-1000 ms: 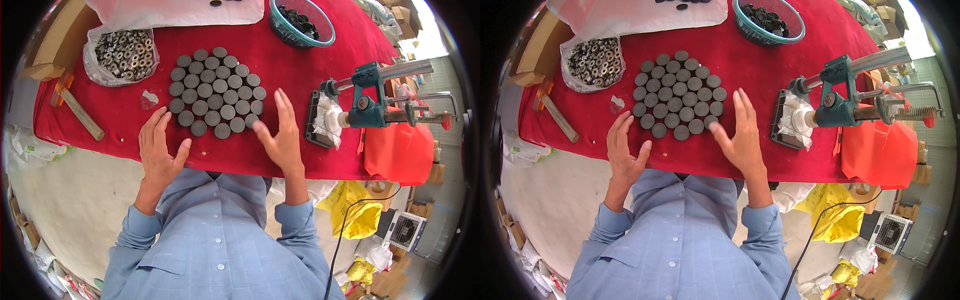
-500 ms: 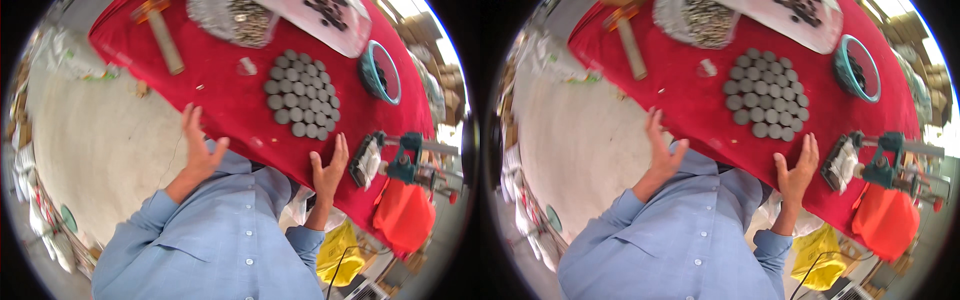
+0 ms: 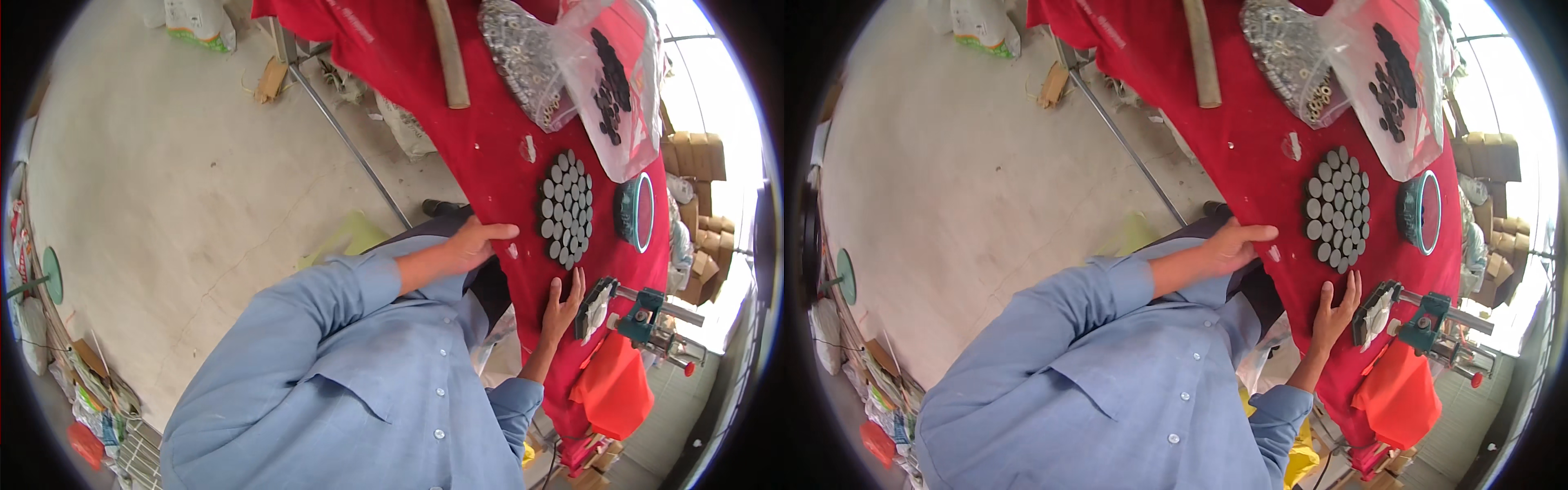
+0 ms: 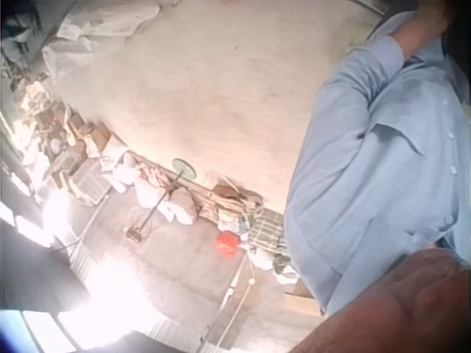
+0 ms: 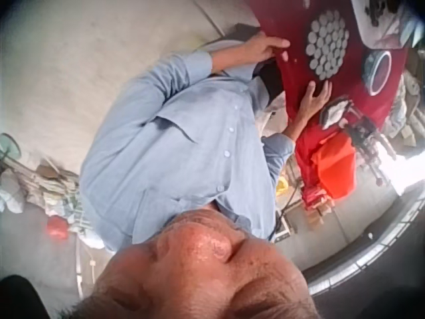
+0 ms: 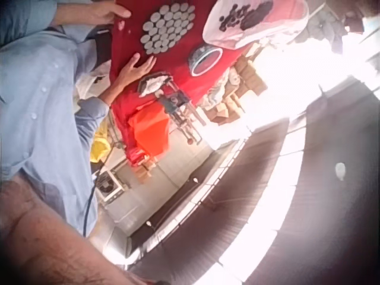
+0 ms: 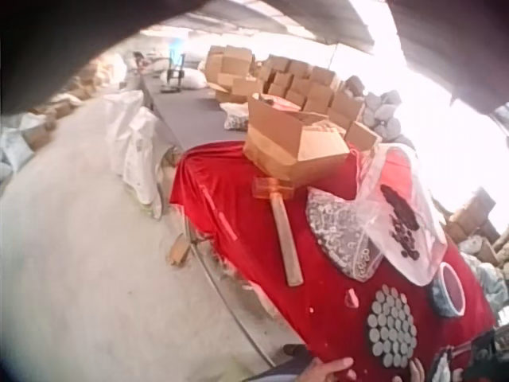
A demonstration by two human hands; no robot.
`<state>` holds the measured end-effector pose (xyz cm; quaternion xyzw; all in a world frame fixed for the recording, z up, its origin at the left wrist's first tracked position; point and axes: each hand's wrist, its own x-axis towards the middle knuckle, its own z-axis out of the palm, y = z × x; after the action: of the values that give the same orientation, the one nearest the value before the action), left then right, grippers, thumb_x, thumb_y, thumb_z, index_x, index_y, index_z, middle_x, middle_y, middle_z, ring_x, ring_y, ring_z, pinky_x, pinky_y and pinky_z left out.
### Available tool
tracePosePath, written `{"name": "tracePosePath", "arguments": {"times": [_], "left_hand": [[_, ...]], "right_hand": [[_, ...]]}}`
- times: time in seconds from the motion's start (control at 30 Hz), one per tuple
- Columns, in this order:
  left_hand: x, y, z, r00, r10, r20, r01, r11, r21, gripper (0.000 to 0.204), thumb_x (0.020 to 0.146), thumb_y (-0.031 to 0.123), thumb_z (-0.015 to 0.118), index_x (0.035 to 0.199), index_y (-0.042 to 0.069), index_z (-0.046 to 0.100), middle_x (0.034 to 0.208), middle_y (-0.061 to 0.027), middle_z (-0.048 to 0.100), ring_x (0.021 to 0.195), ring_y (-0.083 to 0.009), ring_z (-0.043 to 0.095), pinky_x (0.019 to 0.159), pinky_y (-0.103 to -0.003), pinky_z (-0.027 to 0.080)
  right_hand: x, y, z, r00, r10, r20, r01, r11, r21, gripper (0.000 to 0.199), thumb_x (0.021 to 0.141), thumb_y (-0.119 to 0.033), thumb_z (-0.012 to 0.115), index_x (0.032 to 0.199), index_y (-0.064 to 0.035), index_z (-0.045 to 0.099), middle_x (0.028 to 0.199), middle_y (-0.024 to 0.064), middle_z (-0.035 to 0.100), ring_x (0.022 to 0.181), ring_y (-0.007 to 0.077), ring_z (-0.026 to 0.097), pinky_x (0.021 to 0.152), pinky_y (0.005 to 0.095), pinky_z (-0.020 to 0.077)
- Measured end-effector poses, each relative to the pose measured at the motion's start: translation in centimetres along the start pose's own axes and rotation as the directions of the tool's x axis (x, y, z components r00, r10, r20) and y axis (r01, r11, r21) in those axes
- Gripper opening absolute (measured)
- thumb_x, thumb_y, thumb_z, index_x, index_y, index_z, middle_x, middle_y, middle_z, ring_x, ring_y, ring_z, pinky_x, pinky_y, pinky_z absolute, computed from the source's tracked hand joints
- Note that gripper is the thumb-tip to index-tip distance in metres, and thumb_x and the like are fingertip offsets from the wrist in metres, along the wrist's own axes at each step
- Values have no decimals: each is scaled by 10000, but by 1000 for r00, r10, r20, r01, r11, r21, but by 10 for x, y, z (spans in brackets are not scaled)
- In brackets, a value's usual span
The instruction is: The person sorts small, round, dark grey objects on a red table, separating them into piles. They pick up individual items, inspect them, and place them into a growing stack. A green manual press is visible on the table but is not used during the clip.
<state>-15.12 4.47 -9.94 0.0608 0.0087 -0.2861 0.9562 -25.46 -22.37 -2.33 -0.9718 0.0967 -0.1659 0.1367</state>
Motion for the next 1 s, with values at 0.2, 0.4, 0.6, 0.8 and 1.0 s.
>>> {"name": "tracePosePath", "arguments": {"times": [0.2,0.4,0.6,0.8,1.0], "left_hand": [[6,-19,-11,1000,16,10,-16,1000,20,425,883,1,755,1287,56,637,1126,-84,744,998,-222,743,851,-408,628],[4,-21,-3,997,60,-58,-58,998,27,259,863,-9,742,1117,4,692,924,-112,748,799,-235,749,729,-386,635],[6,-25,-4,996,11,-86,-9,1000,28,218,864,-9,745,1076,1,699,917,-116,747,787,-236,745,722,-376,630],[5,-26,2,994,22,-107,-19,999,28,222,851,-17,745,1067,-3,700,915,-115,745,787,-230,742,713,-369,623],[2,-18,3,993,28,-115,-18,996,85,213,846,-27,744,1054,-14,699,890,-120,749,769,-224,744,714,-374,626]], "right_hand": [[-3,3,-2,1000,8,8,-8,999,-34,582,1061,-353,694,1519,-7,599,1611,213,548,1509,395,485,1269,502,350],[-1,4,-3,1000,-9,14,10,998,-58,562,1083,-359,659,1509,3,601,1596,222,557,1499,397,494,1263,500,354],[0,7,-2,1000,-18,16,19,996,-91,541,1103,-341,626,1518,5,589,1589,212,566,1492,382,502,1262,487,357],[-2,10,-3,1000,15,21,-13,996,-88,522,1110,-311,613,1527,0,579,1601,203,553,1496,374,499,1263,479,358],[3,4,-2,1000,7,29,-4,995,-100,522,1113,-302,597,1534,4,568,1595,214,552,1501,378,489,1266,482,347]]}}
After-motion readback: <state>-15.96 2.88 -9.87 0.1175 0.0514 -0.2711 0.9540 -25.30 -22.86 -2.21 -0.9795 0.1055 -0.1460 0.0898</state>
